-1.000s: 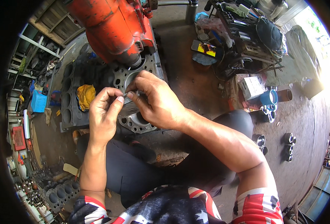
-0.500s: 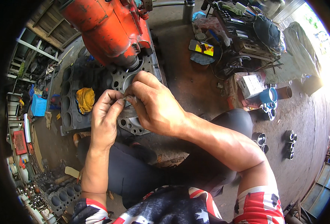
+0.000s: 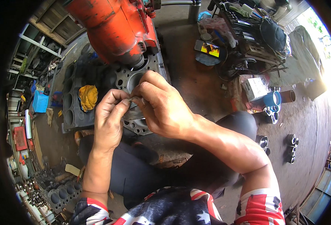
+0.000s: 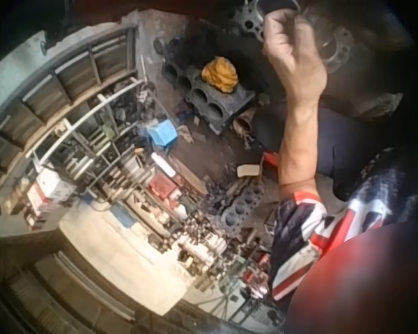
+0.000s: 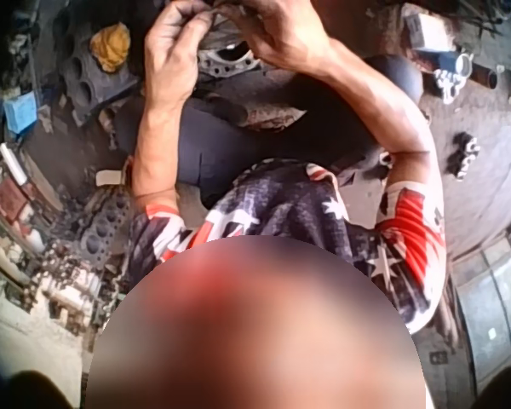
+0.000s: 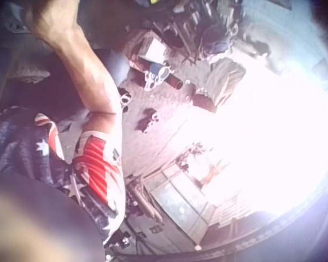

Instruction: The person opens a small box and removes a plastic-wrapped engine gasket. They unwrap the gasket and hold it up to inspect its shape and fit against a red engine block on the floor.

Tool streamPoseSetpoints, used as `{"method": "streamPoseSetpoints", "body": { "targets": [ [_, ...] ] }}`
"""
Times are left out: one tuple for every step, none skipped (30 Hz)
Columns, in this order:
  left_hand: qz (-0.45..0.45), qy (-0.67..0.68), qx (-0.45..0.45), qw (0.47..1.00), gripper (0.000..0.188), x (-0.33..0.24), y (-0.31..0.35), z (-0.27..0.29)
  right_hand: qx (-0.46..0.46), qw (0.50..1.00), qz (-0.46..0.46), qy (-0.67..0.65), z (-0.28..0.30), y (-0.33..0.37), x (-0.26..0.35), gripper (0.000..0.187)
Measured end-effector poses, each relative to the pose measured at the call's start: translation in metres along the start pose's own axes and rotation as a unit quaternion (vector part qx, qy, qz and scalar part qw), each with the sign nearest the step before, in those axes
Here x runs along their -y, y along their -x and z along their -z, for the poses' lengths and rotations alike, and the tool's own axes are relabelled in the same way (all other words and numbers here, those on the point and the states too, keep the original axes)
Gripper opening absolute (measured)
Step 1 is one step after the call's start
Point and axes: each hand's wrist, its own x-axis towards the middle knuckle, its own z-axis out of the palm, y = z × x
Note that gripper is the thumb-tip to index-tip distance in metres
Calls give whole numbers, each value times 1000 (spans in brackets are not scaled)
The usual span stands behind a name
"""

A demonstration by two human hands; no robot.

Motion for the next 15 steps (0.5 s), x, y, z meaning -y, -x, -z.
{"method": "streamPoseSetpoints", "body": {
  "targets": [
    [1, 1, -3, 1000, 4, 0, 1, 0, -1, 1000, 0, 2, 0, 0, 1, 17],
    [-6, -2, 1, 1000, 4, -1, 1, 0, -1, 1000, 2, 2, 0, 0, 1, 18],
    [-12, -1, 1, 1000, 4, 0, 2, 0, 1, 1000, 1, 4, 1, 1, 2, 18],
    [-14, 3, 0, 1000, 4, -1, 3, 0, 4, 1000, 1, 4, 1, 1, 3, 18],
    [-20, 0, 0, 1000, 3, -1, 3, 0, 6, 1000, 2, 4, 2, 1, 3, 19],
    [-23, -1, 1, 1000, 3, -1, 4, -1, 8, 1000, 5, 3, 2, 0, 3, 19],
    [-27, -1, 1, 1000, 3, -1, 5, 0, 10, 1000, 9, 1, 3, 0, 3, 19],
    [-22, 3, 2, 1000, 3, -1, 5, -1, 11, 1000, 10, -2, 3, 0, 3, 19],
    [-17, 7, 4, 1000, 3, -1, 6, -1, 14, 1000, 10, -2, 4, 0, 3, 19],
    [-10, 16, 1, 1000, 3, 0, 6, -1, 15, 1000, 8, -3, 4, 0, 3, 18],
    [-13, 11, 3, 1000, 3, 0, 6, -2, 18, 1000, 11, -6, 4, 0, 3, 18],
    [-15, 11, 1, 1000, 3, 1, 6, -2, 19, 1000, 17, -1, 4, 0, 3, 18],
    [-17, 11, -1, 1000, 3, 2, 6, -2, 22, 999, 29, 3, 4, -1, 3, 19],
    [-14, 12, -5, 1000, 3, 2, 5, -2, 20, 999, 40, 3, 4, -1, 3, 19],
    [-11, 13, -10, 1000, 3, 3, 4, -1, 25, 999, 40, 13, 4, -1, 4, 18]
  ]
}}
